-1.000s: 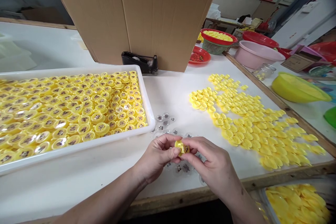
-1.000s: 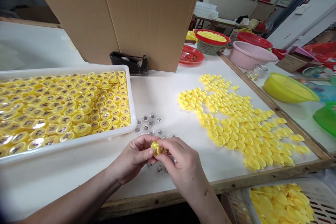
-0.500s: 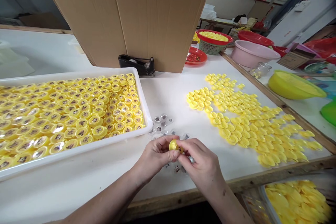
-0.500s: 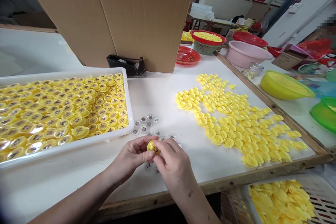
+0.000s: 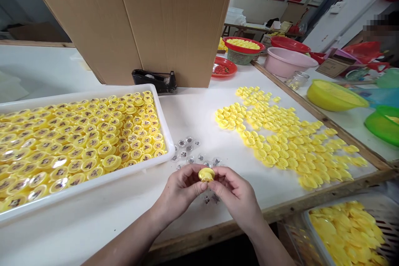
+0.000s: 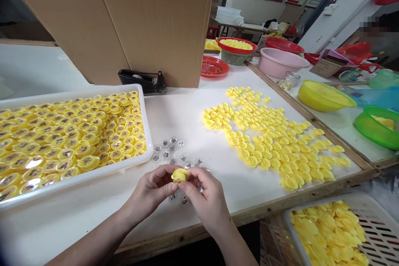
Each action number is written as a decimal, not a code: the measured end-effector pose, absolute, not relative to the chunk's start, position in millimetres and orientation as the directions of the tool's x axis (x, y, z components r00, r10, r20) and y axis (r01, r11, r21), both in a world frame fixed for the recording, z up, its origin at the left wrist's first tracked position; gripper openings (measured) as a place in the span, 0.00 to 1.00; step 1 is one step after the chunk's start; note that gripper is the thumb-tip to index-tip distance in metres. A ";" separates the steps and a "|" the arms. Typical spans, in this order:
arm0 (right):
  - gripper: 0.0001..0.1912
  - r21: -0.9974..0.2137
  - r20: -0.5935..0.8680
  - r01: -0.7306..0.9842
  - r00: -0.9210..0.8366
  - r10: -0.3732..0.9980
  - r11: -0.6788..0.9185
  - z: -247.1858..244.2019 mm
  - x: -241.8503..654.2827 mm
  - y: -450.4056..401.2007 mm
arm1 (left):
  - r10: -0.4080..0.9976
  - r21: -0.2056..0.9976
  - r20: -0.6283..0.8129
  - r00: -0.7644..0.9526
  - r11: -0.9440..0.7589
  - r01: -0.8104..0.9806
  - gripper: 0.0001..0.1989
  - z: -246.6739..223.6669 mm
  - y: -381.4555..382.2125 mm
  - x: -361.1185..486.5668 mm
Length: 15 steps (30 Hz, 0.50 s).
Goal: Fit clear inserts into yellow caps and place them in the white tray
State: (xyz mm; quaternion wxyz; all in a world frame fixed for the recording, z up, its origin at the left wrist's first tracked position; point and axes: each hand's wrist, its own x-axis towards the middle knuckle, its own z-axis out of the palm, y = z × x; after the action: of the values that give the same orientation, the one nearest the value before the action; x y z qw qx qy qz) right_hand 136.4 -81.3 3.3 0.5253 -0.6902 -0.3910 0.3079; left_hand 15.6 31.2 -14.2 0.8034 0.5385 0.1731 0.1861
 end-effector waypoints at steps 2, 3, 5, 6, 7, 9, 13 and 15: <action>0.07 -0.976 -0.019 0.178 0.510 0.860 -0.127 2.0 133.6 -81.3 | 0.497 0.961 -0.068 0.865 0.266 -0.077 0.15 -14.3 32.5 13.0; 0.07 -0.980 -0.022 0.161 0.509 0.860 -0.121 1.2 132.6 -81.1 | 0.501 0.974 -0.063 0.863 0.220 -0.057 0.14 -14.3 33.4 11.8; 0.06 -0.986 -0.027 0.131 0.505 0.863 -0.108 -0.5 130.9 -80.3 | 0.509 0.990 -0.058 0.859 0.141 -0.016 0.12 -14.8 34.7 10.3; 0.06 -0.988 -0.026 0.120 0.505 0.863 -0.100 -1.4 130.3 -79.9 | 0.516 0.993 -0.060 0.854 0.118 -0.002 0.12 -15.3 34.8 10.2; 0.06 -0.989 -0.027 0.111 0.510 0.860 -0.097 -2.4 129.9 -79.6 | 0.523 0.994 -0.063 0.850 0.112 0.004 0.12 -16.0 34.5 10.5; 0.08 -0.989 -0.041 0.095 0.545 0.838 -0.111 -4.7 130.1 -79.5 | 0.528 0.991 -0.066 0.847 0.133 -0.005 0.14 -16.7 32.5 12.2; 0.13 -0.980 -0.122 0.057 0.595 0.794 -0.193 -11.1 136.0 -79.9 | 0.555 0.999 -0.046 0.830 0.035 0.032 0.18 -7.6 28.8 15.3; 0.15 -0.978 -0.144 0.046 0.563 0.814 -0.205 -13.2 140.1 -80.0 | 0.567 0.991 -0.035 0.823 -0.087 0.101 0.16 5.6 30.1 13.6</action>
State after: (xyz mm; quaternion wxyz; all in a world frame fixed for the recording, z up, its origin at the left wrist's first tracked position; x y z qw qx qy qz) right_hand 140.1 -80.0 -13.2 0.5492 -0.6929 -0.3100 0.3496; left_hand 13.6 30.1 5.6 0.6340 0.7138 0.2340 0.1835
